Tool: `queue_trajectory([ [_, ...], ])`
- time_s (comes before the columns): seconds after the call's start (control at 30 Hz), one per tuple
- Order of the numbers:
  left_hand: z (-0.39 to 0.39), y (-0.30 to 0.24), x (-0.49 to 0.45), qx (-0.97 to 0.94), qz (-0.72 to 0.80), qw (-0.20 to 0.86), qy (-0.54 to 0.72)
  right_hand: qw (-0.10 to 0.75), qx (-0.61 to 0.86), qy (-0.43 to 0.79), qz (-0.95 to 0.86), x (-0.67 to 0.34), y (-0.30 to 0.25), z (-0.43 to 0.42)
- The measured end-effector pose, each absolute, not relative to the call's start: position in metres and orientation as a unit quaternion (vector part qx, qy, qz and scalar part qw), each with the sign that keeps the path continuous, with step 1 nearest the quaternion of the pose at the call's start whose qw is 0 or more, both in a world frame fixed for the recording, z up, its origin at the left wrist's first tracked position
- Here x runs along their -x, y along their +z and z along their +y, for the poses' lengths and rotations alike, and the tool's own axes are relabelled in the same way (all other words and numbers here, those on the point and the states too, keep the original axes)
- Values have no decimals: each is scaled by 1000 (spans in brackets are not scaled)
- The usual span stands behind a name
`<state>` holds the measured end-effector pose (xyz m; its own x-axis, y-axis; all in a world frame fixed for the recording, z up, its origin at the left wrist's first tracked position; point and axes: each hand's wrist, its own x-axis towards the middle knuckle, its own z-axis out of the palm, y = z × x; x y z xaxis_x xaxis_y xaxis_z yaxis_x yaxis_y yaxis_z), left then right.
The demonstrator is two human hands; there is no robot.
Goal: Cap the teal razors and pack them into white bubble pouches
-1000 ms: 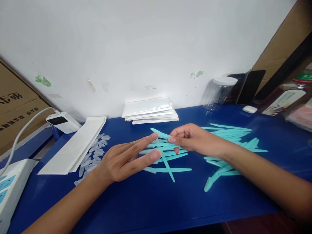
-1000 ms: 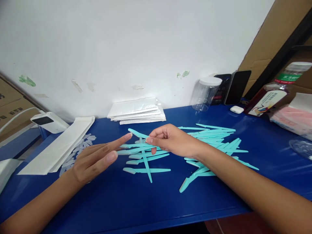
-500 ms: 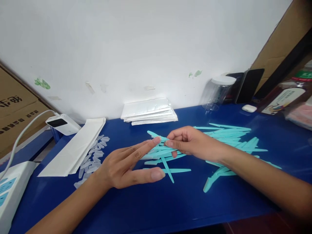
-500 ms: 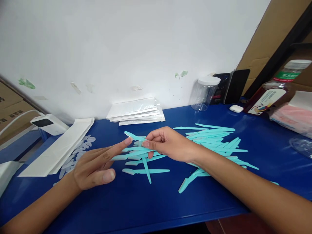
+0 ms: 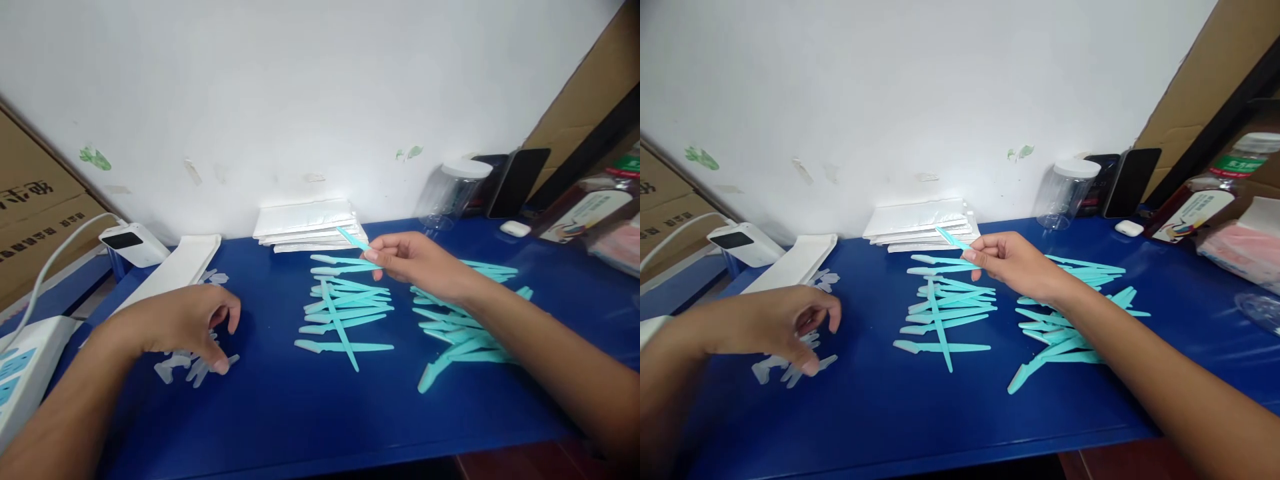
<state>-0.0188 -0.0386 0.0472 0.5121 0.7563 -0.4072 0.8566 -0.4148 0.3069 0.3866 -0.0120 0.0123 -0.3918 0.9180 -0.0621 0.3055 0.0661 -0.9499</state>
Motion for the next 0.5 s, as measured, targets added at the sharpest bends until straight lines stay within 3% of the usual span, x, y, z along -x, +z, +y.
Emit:
queue_trajectory([
  [0.27, -36, 30, 3, -758, 568, 271, -173, 294, 482, 492, -663, -384, 14, -13],
  [0.5, -31, 28, -19, -818, 518, 247, 31, 245, 446, 523, -684, -385, 11, -14],
])
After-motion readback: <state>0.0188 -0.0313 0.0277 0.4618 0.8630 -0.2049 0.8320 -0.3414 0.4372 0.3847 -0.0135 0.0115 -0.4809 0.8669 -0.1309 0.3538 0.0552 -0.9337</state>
